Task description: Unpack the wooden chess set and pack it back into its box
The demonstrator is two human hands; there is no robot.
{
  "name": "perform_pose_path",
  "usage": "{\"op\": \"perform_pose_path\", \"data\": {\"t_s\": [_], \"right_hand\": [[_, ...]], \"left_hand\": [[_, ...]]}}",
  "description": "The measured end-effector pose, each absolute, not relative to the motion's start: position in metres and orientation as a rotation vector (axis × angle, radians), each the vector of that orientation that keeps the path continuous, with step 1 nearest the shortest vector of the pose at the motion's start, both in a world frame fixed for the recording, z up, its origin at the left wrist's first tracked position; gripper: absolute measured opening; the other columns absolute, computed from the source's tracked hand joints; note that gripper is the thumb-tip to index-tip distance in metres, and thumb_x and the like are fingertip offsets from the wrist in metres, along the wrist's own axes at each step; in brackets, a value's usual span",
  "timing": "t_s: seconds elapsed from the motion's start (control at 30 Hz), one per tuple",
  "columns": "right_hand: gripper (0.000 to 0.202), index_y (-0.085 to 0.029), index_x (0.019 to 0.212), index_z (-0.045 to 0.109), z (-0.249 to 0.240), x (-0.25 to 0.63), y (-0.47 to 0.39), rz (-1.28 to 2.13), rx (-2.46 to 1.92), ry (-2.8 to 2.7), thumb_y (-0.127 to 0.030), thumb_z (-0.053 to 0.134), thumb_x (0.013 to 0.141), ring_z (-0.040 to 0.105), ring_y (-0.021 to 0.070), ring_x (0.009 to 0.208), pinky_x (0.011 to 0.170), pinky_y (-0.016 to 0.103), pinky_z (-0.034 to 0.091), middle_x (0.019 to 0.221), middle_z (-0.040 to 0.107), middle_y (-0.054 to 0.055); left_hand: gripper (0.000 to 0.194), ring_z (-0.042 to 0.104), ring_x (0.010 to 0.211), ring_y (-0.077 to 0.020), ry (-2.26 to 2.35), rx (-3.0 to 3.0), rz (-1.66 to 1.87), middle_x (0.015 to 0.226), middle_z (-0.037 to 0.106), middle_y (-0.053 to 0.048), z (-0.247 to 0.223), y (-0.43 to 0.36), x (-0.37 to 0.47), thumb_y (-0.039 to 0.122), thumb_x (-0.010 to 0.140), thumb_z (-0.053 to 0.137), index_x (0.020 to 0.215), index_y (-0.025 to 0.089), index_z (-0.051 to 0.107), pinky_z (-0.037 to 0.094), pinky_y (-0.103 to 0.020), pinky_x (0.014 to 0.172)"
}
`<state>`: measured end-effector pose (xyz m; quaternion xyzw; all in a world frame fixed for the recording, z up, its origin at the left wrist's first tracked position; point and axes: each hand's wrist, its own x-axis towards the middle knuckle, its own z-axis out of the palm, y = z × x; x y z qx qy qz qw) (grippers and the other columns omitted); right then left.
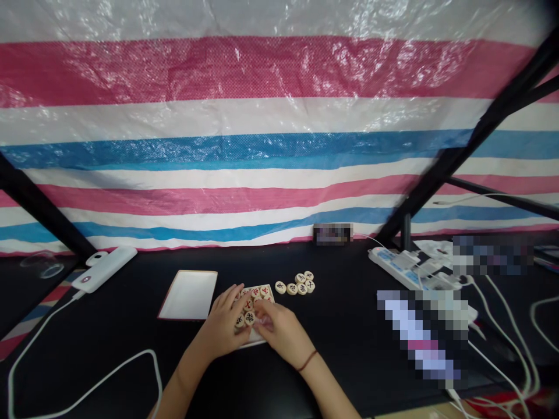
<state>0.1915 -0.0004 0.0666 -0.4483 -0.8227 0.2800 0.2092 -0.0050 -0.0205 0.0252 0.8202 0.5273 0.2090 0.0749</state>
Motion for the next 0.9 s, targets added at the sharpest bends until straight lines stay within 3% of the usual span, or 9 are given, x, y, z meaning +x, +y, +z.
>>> {"op": "perform_pose_path", "data": {"t_s": [0.1,0.27,0.7,0.9], "right_hand": [[0.02,-0.02,0.103,0.063,0.07,0.216,0.025,0.612,-1.344,-2.148,-0.022,0.053,0.086,0.063,0.0171,0.084,0.077,0.026,0.046,0.092,0.067,0.004],[0.027,-0.018,0.109,0.065,0.077,0.25,0.08,0.325,-1.793,-2.204,-0.027,0.053,0.086,0.064,0.0197,0.09,0.075,0.027,0.045,0.115,0.062,0.01],[0.026,-0.017,0.096,0.073,0.078,0.256,0.123,0.442,-1.94,-2.44,-0.02,0.068,0.071,0.066,0.0258,0.094,0.075,0.028,0.044,0.1,0.071,0.014],[0.029,-0.02,0.107,0.067,0.088,0.248,0.096,0.543,-1.677,-2.201,-0.034,0.059,0.082,0.067,0.0179,0.082,0.072,0.025,0.046,0.087,0.072,0.005]], "left_hand": [[0.067,0.036,0.134,-0.0325,1.605,2.47,0.618,0.147,0.038,-0.013,0.028,-0.02,-0.002,0.031,0.077,0.06,0.14,0.023,0.041,0.035,-0.05,0.107],[0.068,0.039,0.132,-0.0351,1.684,2.456,0.585,0.147,0.039,-0.013,0.027,-0.016,0.005,0.041,0.076,0.063,0.138,0.023,0.044,0.035,-0.054,0.106],[0.06,0.036,0.135,-0.0324,1.659,2.47,0.547,0.145,0.042,-0.014,0.022,-0.011,0.007,0.04,0.082,0.057,0.137,0.018,0.046,0.037,-0.047,0.107],[0.08,0.032,0.136,-0.0354,1.671,2.34,0.592,0.149,0.036,-0.017,0.031,-0.014,0.01,0.05,0.076,0.065,0.144,0.02,0.034,0.034,-0.054,0.107]]}}
